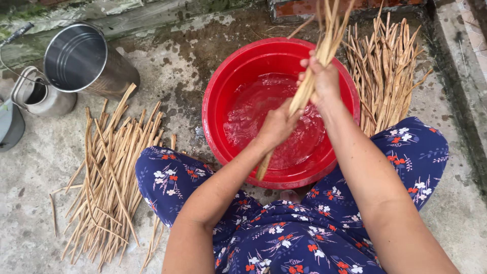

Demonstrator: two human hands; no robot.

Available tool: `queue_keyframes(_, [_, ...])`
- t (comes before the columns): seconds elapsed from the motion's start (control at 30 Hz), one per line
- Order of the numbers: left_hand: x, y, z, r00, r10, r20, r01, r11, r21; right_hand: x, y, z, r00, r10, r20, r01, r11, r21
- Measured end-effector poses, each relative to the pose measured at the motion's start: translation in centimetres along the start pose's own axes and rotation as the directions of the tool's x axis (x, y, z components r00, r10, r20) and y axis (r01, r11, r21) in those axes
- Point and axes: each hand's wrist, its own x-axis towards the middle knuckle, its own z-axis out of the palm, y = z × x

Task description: The person sits on the ground and repeatedly washes bundles of thin wooden sticks in a red basin of water. They scrub the sticks by hand, rinse them, and place them aside on the floor.

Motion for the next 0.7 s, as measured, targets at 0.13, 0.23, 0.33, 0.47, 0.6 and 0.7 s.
queue_keyframes(0.13, [-2.4,1.9,0.0,0.991,0.132,0.022,-0.133,0.968,0.212,6.0,-1.6,-5.2,0.969,0.058,-0.242,0.001,0.971,0.238])
queue_keyframes(0.23, [-3.3,2.3,-0.5,0.995,0.002,0.098,-0.012,0.995,0.099,6.4,-3.2,-6.8,0.995,-0.046,-0.085,0.063,0.977,0.202])
queue_keyframes(0.33, [-2.4,2.1,-2.0,0.998,-0.043,0.051,0.051,0.985,-0.167,3.7,-5.7,-4.7,0.998,-0.017,-0.063,0.028,0.981,0.192])
queue_keyframes(0.47, [-0.2,1.7,-4.1,0.997,-0.075,0.010,0.072,0.910,-0.408,-2.6,-3.9,1.4,0.960,0.101,0.260,-0.126,0.989,0.082])
queue_keyframes(0.6, [-0.2,2.0,-2.7,0.988,-0.155,0.003,0.152,0.963,-0.224,-3.5,0.2,3.1,0.972,0.133,0.193,-0.109,0.985,-0.133])
queue_keyframes(0.7, [-1.6,2.3,-0.3,0.998,0.054,0.008,-0.054,0.996,-0.078,0.9,0.2,-0.1,0.984,0.170,-0.059,-0.171,0.985,-0.013])
